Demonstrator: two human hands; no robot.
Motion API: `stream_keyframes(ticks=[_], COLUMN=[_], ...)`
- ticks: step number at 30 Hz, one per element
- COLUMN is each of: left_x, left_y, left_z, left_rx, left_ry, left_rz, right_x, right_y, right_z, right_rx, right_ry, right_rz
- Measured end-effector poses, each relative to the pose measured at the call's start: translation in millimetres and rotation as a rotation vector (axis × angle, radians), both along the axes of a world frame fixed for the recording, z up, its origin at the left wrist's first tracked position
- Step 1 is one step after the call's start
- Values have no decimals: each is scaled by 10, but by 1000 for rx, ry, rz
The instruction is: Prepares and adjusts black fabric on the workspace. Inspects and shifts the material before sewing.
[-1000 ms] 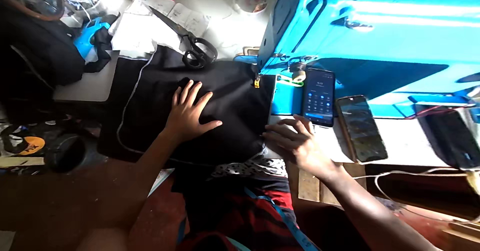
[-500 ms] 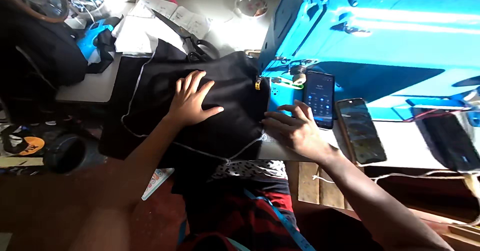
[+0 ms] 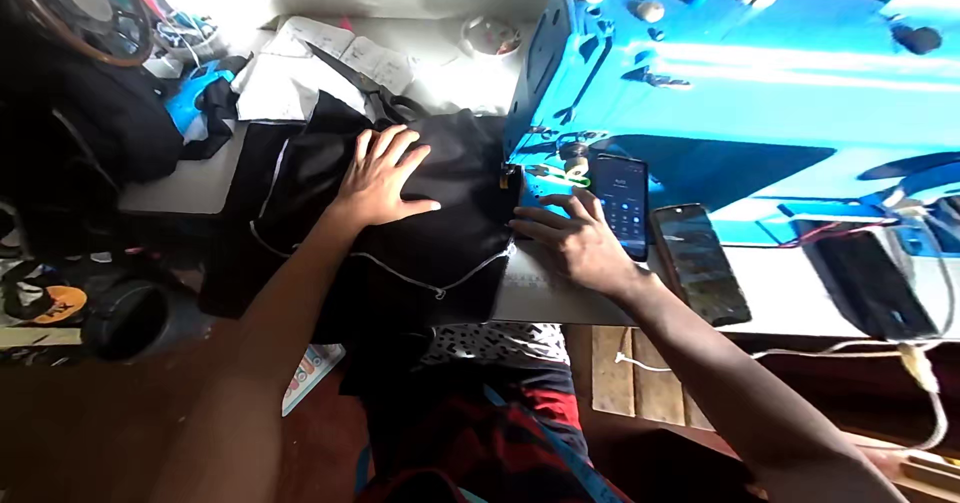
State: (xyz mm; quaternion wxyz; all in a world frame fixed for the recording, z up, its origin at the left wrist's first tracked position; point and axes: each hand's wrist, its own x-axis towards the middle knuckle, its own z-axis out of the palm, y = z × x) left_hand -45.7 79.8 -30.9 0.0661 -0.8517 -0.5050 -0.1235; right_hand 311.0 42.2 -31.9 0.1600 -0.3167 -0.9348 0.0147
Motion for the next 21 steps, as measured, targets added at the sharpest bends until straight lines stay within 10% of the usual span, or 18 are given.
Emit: stream_keyframes(ticks=[9, 21], left_x=[934, 923], left_y=[34, 181], left_z=[86, 12], left_rx=[-345, -371], left_ry=[-376, -137], left_rz=[-124, -155], right_x=[1, -6], right_y=[-20, 47], right_z=[0, 3], right_rx=[-18, -13], right_ry=[-34, -50], right_rz=[-18, -14])
